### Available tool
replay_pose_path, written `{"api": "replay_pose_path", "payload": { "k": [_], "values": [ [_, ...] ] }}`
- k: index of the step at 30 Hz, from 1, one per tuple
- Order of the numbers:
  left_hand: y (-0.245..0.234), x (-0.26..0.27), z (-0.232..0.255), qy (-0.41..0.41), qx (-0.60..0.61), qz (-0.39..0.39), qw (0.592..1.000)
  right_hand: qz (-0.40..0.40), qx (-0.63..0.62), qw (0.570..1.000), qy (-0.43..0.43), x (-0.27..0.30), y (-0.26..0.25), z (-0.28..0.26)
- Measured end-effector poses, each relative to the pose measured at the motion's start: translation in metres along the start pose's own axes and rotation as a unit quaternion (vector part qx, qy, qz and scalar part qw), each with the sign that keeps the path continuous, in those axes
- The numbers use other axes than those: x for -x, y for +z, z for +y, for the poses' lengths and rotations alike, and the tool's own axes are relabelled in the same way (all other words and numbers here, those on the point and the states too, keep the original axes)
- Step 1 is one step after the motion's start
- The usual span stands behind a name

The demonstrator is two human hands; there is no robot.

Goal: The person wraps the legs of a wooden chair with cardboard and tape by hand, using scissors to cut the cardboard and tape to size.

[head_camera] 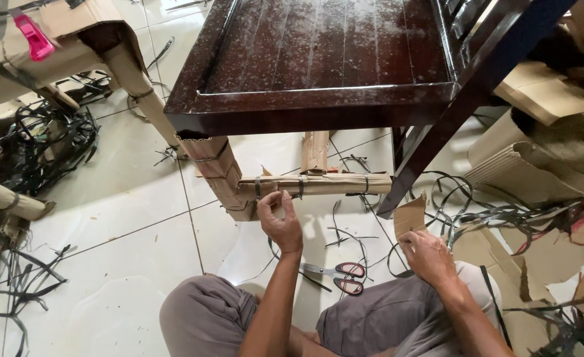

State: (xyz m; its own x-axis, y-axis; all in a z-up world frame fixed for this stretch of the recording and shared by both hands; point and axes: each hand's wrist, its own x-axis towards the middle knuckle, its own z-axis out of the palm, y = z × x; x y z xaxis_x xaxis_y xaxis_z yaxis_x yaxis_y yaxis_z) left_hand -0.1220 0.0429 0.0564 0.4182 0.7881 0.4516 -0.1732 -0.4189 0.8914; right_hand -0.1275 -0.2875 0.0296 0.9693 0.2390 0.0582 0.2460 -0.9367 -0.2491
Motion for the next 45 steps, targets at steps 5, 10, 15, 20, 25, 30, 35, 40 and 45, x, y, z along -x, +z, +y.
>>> {"api": "replay_pose_path", "payload": {
  "k": [5,10,15,20,25,30,35,40,45],
  "values": [
    [0.006,0.005,-0.015,-0.080,0.021,0.034,0.996,-0.170,0.056,0.984,0.017,-0.004,-0.008,-0.006],
    [0.007,0.006,-0.018,-0.137,0.049,0.046,0.988,-0.328,0.147,0.933,0.018,-0.015,0.003,-0.005],
    [0.010,0.008,-0.030,-0.180,0.074,0.038,0.980,-0.369,0.175,0.911,0.063,-0.028,0.036,0.031],
    [0.004,0.009,-0.015,-0.201,0.086,0.041,0.975,-0.373,0.127,0.912,0.110,-0.048,0.041,0.093],
    [0.004,0.015,-0.014,-0.219,0.096,0.033,0.970,-0.357,-0.057,0.930,0.064,-0.045,0.003,0.097],
    [0.011,0.031,0.002,-0.244,0.079,-0.049,0.965,0.054,-0.175,0.966,0.185,-0.014,-0.040,0.074],
    [0.018,0.060,0.001,-0.264,0.096,-0.140,0.949,0.261,-0.154,0.905,0.299,0.033,-0.035,0.149],
    [0.020,0.090,0.008,-0.262,0.112,-0.246,0.927,0.144,-0.090,0.891,0.421,0.069,-0.002,0.220],
    [0.018,0.139,0.024,-0.284,0.074,-0.461,0.838,0.142,-0.099,0.924,0.340,0.084,0.064,0.241]
  ]
}}
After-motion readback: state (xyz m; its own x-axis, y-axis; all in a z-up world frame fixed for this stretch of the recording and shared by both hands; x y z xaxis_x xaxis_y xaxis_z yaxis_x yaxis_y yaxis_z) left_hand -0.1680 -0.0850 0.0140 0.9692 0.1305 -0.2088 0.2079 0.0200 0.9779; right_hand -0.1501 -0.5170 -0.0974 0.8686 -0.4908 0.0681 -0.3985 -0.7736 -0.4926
